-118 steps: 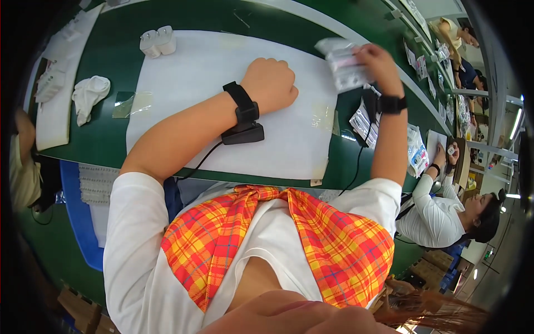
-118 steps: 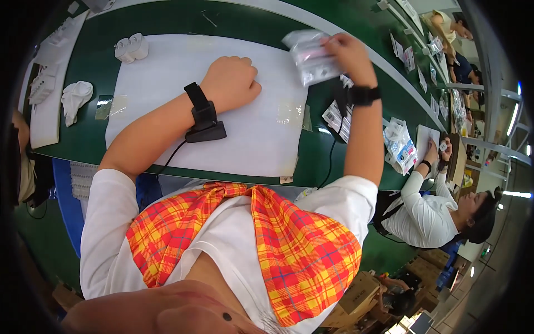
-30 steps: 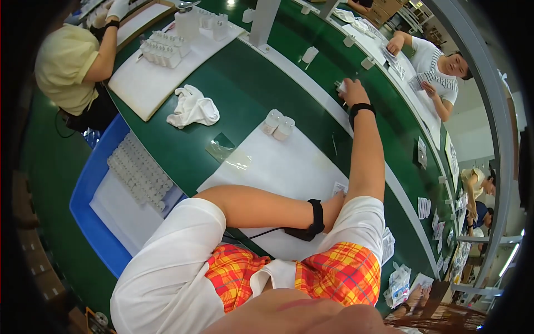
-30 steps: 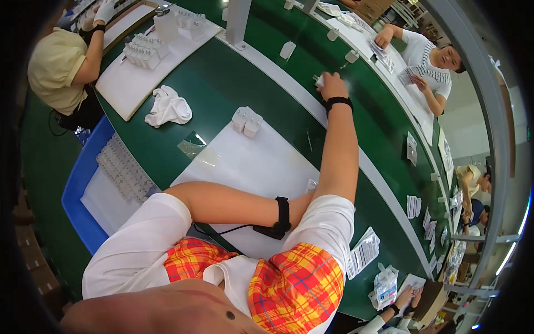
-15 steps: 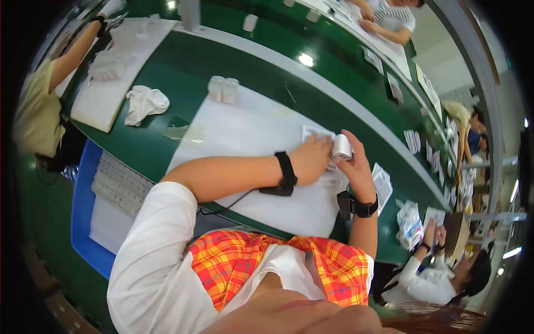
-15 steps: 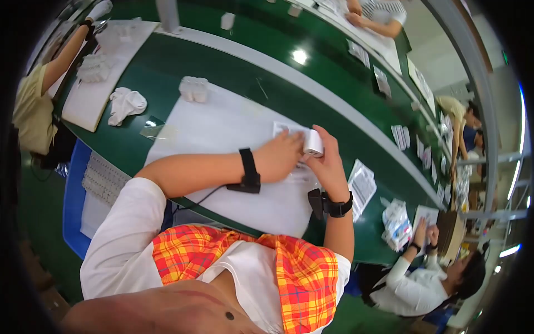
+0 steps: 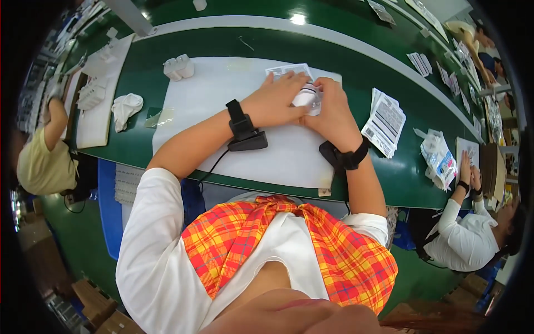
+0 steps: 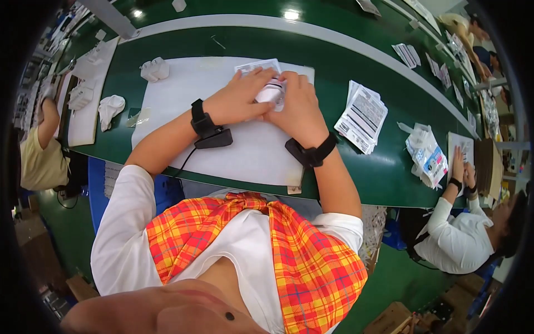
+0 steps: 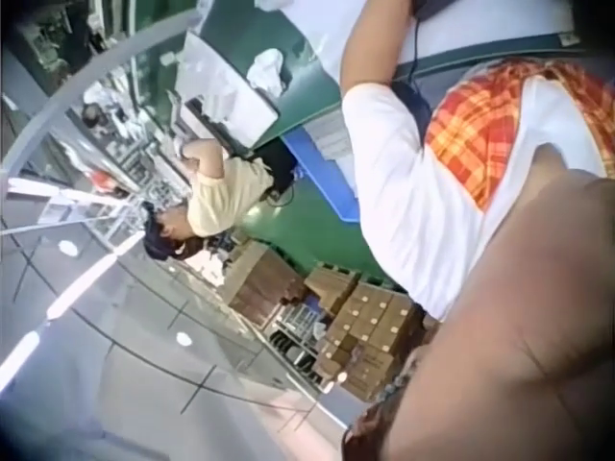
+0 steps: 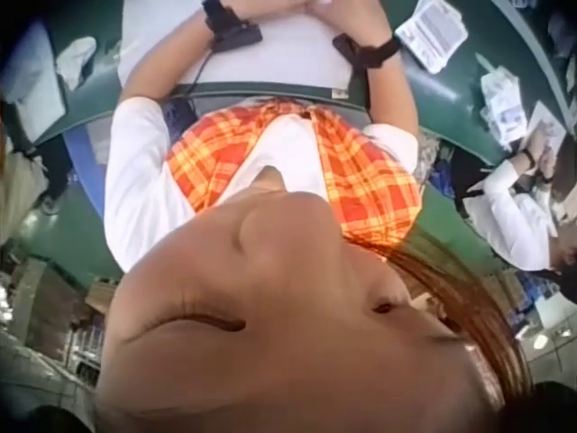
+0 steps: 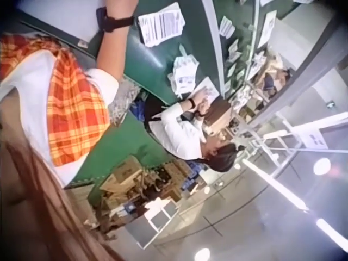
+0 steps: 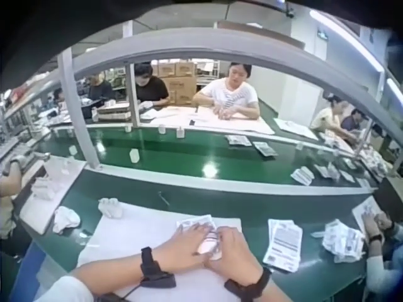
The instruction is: The person packages power adapters by hand by sliding an adapter into a plastic bag, folding the top over, and pressing it flat. They then place the finished package onto a stack and repeat the process.
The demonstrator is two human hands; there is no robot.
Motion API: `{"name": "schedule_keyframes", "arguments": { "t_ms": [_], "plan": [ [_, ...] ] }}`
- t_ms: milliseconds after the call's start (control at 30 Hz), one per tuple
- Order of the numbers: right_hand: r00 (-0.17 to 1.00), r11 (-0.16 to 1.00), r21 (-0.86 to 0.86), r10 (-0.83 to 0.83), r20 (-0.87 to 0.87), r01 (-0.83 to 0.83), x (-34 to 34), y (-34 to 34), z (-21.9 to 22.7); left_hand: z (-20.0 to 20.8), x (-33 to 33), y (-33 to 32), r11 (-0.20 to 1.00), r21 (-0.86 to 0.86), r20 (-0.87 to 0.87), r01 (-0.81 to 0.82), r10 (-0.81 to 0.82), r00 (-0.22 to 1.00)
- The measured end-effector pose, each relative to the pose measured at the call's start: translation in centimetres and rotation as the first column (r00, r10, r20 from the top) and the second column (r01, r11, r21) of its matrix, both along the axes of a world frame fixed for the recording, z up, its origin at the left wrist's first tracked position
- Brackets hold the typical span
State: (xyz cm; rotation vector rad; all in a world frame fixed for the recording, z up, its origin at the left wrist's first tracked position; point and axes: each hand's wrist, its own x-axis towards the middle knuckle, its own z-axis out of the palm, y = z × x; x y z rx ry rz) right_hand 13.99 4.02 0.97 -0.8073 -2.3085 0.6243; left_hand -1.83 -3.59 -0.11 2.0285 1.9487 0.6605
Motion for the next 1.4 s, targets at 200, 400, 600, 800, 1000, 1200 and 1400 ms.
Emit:
{"name": "schedule_keyframes", "arguments": {
  "t_ms": [200, 400, 600, 800, 1000, 1200, 1400],
  "plan": [
    [0.972, 0.893, -0.409, 0.228, 0.050, -0.188, 0.1, 2.1, 0.2, -0.2, -1.9, 0.1, 0.997, 0.057, 0.019, 0.051, -0.052, 0.998],
    [0.922, 0.528, -0.787, -0.019, -0.386, -0.318, 1.2, 2.7, 0.6, 1.7, -3.0, 0.5, 0.922, 0.338, 0.632, 0.189, -0.371, 0.680],
    [0.877, 0.620, -0.678, 0.035, -0.479, -0.395, 1.9, 2.1, 3.3, 0.1, -3.4, 0.6, 0.990, 0.110, 0.740, -0.083, -0.025, 0.672],
    [0.982, 0.681, -0.712, 0.070, -0.173, -0.174, 0.1, 1.6, 0.7, 1.2, -1.9, 0.6, 0.976, -0.112, 0.891, -0.188, 0.182, 0.416],
    [0.916, 0.677, -0.697, -0.085, -0.393, -0.236, -0.6, 2.0, 0.2, -0.1, -2.8, 1.7, 0.978, 0.061, 0.917, -0.200, 0.024, 0.399],
    [0.880, 0.745, -0.581, 0.016, -0.475, -0.327, 1.6, 6.1, -1.5, -1.7, -5.2, 2.6, 0.983, 0.184, 0.527, 0.027, -0.122, 0.841],
    [0.859, 0.907, -0.003, 0.399, 0.322, -0.420, 3.1, 1.0, 1.6, -1.4, -3.4, 0.3, 0.975, 0.006, -0.010, 0.223, -0.223, 0.975]
  ]
}}
